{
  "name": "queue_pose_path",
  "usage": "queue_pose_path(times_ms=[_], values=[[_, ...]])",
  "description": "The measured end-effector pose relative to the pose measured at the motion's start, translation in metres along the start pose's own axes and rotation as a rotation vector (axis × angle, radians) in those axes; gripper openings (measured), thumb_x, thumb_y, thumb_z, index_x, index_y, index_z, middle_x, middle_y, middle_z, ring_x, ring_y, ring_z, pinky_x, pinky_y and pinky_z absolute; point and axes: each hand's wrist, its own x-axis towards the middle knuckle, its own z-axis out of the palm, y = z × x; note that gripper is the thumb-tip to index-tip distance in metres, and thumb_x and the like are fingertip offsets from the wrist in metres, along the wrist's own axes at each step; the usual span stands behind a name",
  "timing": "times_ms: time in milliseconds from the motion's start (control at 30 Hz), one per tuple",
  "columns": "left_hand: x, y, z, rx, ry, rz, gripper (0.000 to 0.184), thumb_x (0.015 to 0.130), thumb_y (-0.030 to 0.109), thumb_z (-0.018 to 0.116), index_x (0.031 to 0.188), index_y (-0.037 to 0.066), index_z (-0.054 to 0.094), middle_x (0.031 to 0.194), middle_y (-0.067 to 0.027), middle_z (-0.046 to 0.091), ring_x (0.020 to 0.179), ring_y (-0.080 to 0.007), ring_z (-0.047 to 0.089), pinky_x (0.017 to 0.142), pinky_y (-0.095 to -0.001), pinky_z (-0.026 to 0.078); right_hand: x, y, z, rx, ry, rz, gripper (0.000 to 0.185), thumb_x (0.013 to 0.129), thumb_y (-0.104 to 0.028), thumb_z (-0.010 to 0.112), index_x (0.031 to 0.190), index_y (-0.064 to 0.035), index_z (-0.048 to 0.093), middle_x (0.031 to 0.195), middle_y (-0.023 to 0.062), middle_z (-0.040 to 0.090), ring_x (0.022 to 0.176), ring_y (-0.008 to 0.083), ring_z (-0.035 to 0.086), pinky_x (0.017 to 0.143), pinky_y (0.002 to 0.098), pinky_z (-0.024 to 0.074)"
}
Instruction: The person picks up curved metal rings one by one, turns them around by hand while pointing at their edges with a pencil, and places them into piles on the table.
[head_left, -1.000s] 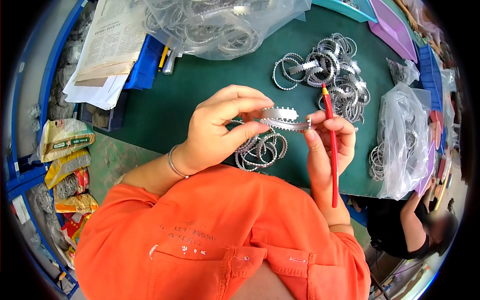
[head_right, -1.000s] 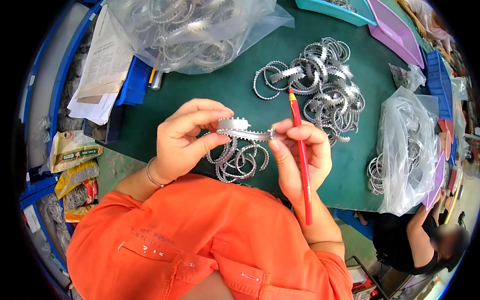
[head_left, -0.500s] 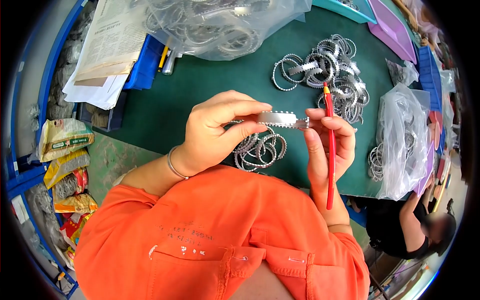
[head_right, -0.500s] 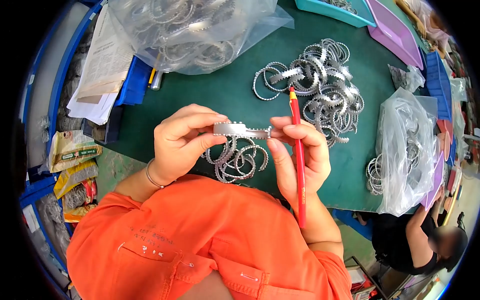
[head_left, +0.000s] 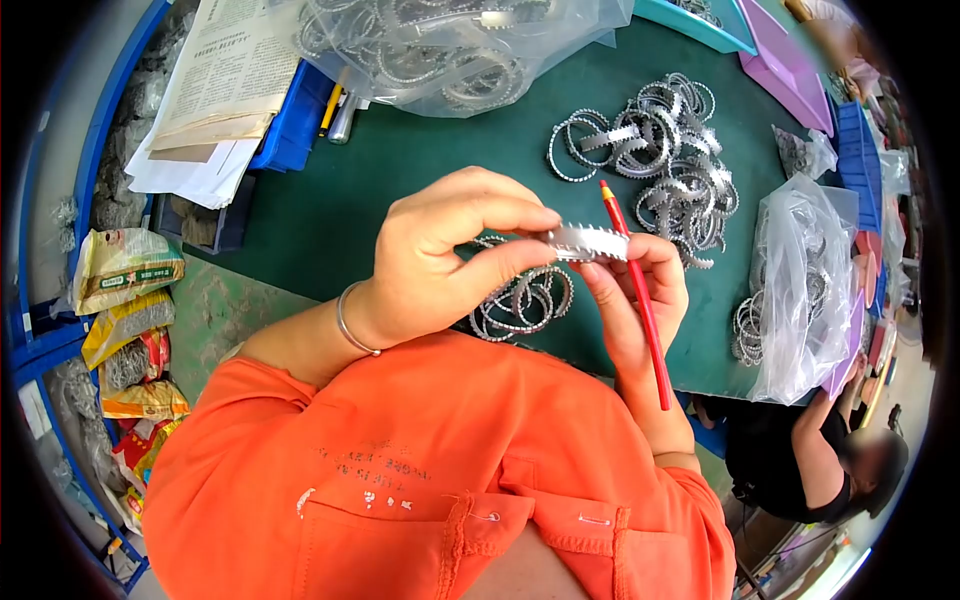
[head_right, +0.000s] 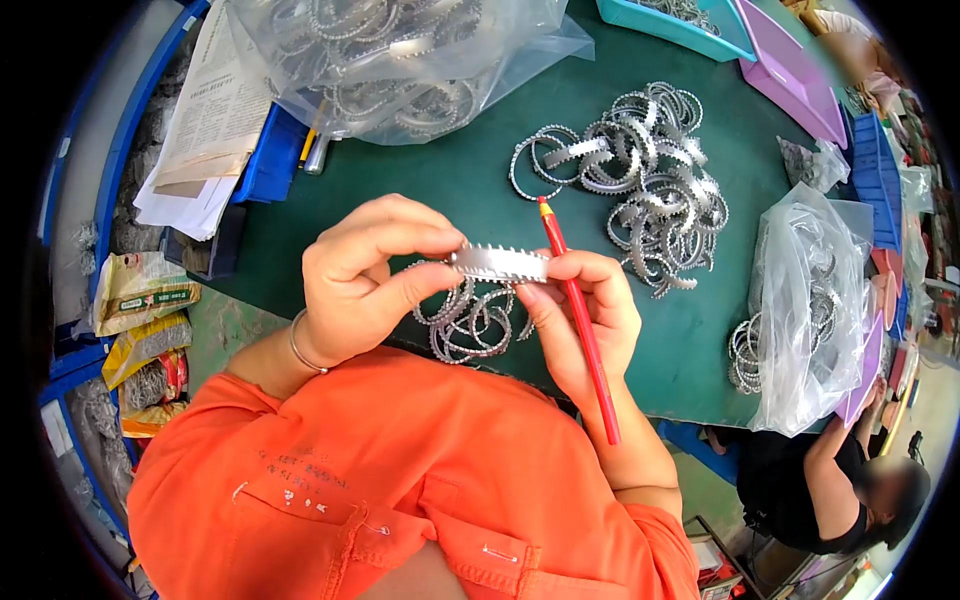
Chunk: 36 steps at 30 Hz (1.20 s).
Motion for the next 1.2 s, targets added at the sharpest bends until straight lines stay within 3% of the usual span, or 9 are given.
queue_pose_path(times_ms=[100,200,333,467,700,1033,1100,1133,1200], values=[[0.003,0.001,-0.004,0.204,0.148,-0.179,0.010,0.076,-0.001,0.060,0.086,-0.002,0.062,0.077,-0.0081,0.060,0.062,-0.0120,0.056,0.055,-0.0219,0.044,0.005,0.000,-0.002,-0.007,-0.020,-0.042,0.022,0.078,0.012,0.053,0.094,-0.0015,0.047,0.095,0.0124,0.058,0.084,0.0149,0.058,0.075,0.0257,0.0475],[-0.002,-0.007,-0.023,0.380,-0.079,-0.345,0.006,0.077,-0.001,0.058,0.081,-0.002,0.062,0.070,-0.0078,0.059,0.064,-0.0129,0.057,0.058,-0.0229,0.044,0.015,-0.007,-0.014,-0.219,0.084,-0.111,0.015,0.081,0.009,0.050,0.092,-0.0005,0.047,0.093,0.0129,0.059,0.082,0.0151,0.058,0.073,0.0254,0.0473],[-0.010,-0.023,-0.030,0.531,-0.310,-0.268,0.009,0.073,0.002,0.062,0.081,-0.003,0.062,0.073,-0.0113,0.058,0.063,-0.0230,0.058,0.056,-0.0288,0.046,0.037,-0.022,-0.022,-0.593,0.086,-0.162,0.014,0.078,0.006,0.054,0.090,0.0001,0.053,0.089,0.0072,0.060,0.076,0.0087,0.055,0.069,0.0200,0.0440],[-0.002,-0.017,-0.024,0.524,-0.214,-0.263,0.015,0.073,0.002,0.063,0.086,-0.004,0.060,0.078,-0.0108,0.057,0.064,-0.0191,0.058,0.057,-0.0267,0.046,0.076,-0.029,-0.022,-0.987,-0.136,-0.565,0.026,0.068,0.010,0.056,0.091,-0.0033,0.053,0.079,0.0117,0.055,0.066,0.0292,0.049,0.059,0.0354,0.0408],[0.003,-0.007,-0.013,0.280,-0.247,-0.351,0.012,0.076,0.003,0.063,0.087,-0.003,0.061,0.078,-0.0066,0.057,0.064,-0.0114,0.055,0.056,-0.0219,0.044,0.134,-0.020,-0.031,-1.304,-0.474,-0.582,0.024,0.066,0.003,0.056,0.088,-0.0045,0.052,0.076,0.0090,0.057,0.074,0.0299,0.051,0.063,0.0386,0.0424],[0.001,-0.012,-0.007,0.172,-0.214,-0.383,0.011,0.076,0.001,0.062,0.086,-0.003,0.062,0.075,-0.0052,0.058,0.061,-0.0080,0.052,0.053,-0.0196,0.041,0.143,-0.009,-0.040,-1.198,-0.596,-0.545,0.023,0.068,0.003,0.061,0.087,-0.0052,0.052,0.075,0.0091,0.056,0.071,0.0253,0.054,0.065,0.0337,0.0439],[0.002,-0.010,-0.007,0.150,-0.192,-0.385,0.011,0.076,0.001,0.062,0.086,-0.003,0.063,0.075,-0.0050,0.058,0.061,-0.0080,0.052,0.054,-0.0196,0.041,0.140,-0.021,-0.037,-0.845,-0.278,-0.318,0.018,0.072,0.002,0.061,0.086,-0.0041,0.051,0.070,0.0075,0.052,0.062,0.0177,0.052,0.058,0.0272,0.0433],[0.002,-0.010,-0.008,0.146,-0.191,-0.390,0.011,0.076,0.001,0.062,0.086,-0.002,0.063,0.075,-0.0049,0.058,0.061,-0.0080,0.052,0.054,-0.0194,0.041,0.144,-0.020,-0.039,-0.790,-0.099,-0.509,0.016,0.075,0.002,0.062,0.084,-0.0031,0.050,0.069,0.0064,0.050,0.058,0.0136,0.048,0.055,0.0231,0.0416],[-0.001,-0.014,-0.009,0.149,-0.184,-0.406,0.010,0.077,0.001,0.062,0.086,-0.002,0.063,0.075,-0.0049,0.058,0.061,-0.0080,0.052,0.054,-0.0193,0.041,0.146,-0.016,-0.053,-0.639,0.029,-0.397,0.018,0.073,0.001,0.064,0.083,-0.0030,0.051,0.072,0.0076,0.054,0.059,0.0145,0.050,0.057,0.0240,0.0435]])
